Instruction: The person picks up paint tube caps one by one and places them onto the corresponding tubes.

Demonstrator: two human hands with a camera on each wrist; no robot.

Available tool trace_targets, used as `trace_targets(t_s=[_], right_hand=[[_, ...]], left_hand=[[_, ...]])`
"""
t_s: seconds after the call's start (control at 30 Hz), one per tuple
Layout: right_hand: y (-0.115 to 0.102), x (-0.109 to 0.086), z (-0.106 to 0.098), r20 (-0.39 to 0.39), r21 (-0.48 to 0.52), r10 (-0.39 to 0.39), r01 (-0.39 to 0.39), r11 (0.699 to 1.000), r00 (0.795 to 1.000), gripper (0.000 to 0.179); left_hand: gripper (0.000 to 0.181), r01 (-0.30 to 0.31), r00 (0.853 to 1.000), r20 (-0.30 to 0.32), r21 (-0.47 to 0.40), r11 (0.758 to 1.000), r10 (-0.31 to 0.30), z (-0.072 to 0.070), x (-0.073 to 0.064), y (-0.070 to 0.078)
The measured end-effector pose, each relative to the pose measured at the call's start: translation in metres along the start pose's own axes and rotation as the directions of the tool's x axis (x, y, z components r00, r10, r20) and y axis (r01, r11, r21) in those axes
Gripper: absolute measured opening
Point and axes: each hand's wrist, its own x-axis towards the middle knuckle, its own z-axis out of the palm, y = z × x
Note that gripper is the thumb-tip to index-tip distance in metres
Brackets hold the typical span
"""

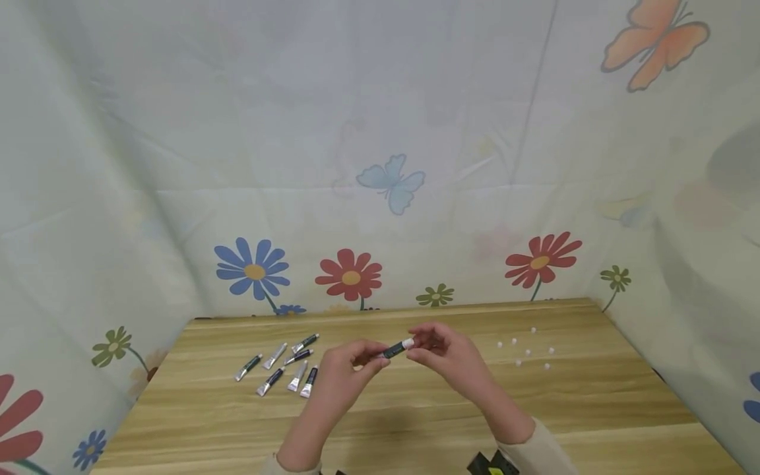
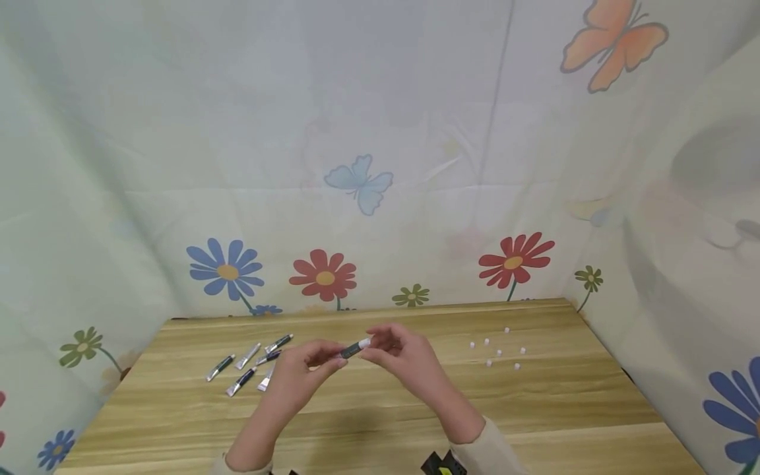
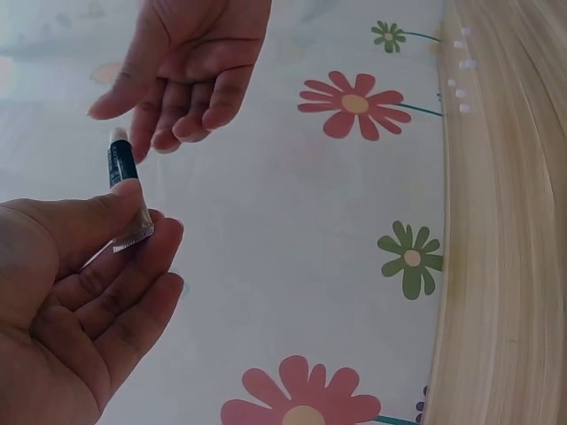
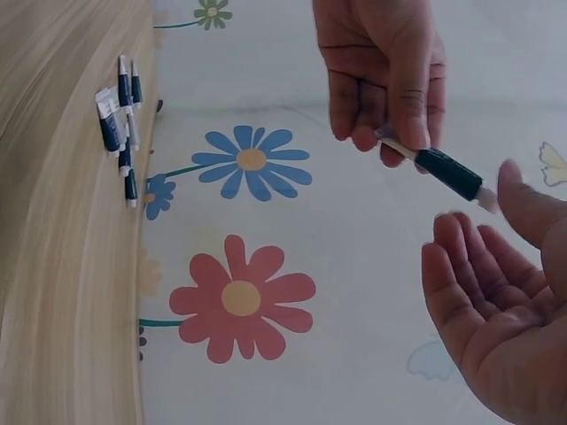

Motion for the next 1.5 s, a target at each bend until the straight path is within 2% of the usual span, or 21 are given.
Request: trace_targets(t_s=[0.17, 0.37, 0.6, 0.8, 0.9, 1.13, 1.37, 1.5], right_hand=[[0.0004, 0.0011, -0.0027, 0.012, 0.027, -0.024, 0.024, 0.999, 1.0, 0.024], [0.0027, 0.0022, -0.001, -0.004, -0.013, -0.018, 0.018, 1.0, 1.0, 0.016], [0.0039, 0.0015, -0.0013, 0.017, -0.011, -0.028, 0.028, 1.0, 0.999, 0.025], [0.0026, 0.002, -0.0009, 0.004, -0.005, 0.013, -0.013, 1.0, 1.0, 0.019], [0.0038, 0.0014, -0.0017, 0.009, -0.007, 0.017, -0.017, 1.0, 1.0, 0.021], [0.0055, 0.0009, -0.0044, 0.059, 0.064, 0.004, -0.007, 0.998, 0.998, 0.027], [0.0049, 0.0023, -0.0022, 0.035, 0.038, 0.035, -0.036, 0.999, 0.999, 0.022], [0.0046, 0.0032, -0.0036, 0.059, 0.081, 0.051, -0.056, 0.995, 0.997, 0.027]], left_hand=[[0.012, 0.013, 1.0, 0.007, 0.0, 1.0, -0.013, -0.0023, -0.0001, 0.001], [0.012, 0.018, 1.0, 0.016, 0.002, 1.0, -0.018, -0.0024, 0.0007, 0.0012], [0.012, 0.007, 1.0, 0.008, -0.008, 1.0, -0.007, -0.0012, 0.0005, -0.0007], [0.013, 0.01, 1.0, 0.014, -0.015, 1.0, -0.01, -0.0005, 0.0, -0.0008], [0.013, 0.007, 1.0, 0.017, -0.011, 1.0, -0.007, 0.0, -0.0003, -0.0005], [0.012, 0.006, 1.0, 0.022, 0.001, 1.0, -0.006, 0.0007, 0.0009, -0.0014], [0.012, 0.016, 0.999, 0.039, -0.011, 1.0, -0.016, 0.0018, 0.003, -0.0022], [0.012, 0.009, 0.999, 0.041, -0.012, 1.0, -0.009, 0.0016, 0.0032, -0.0025]])
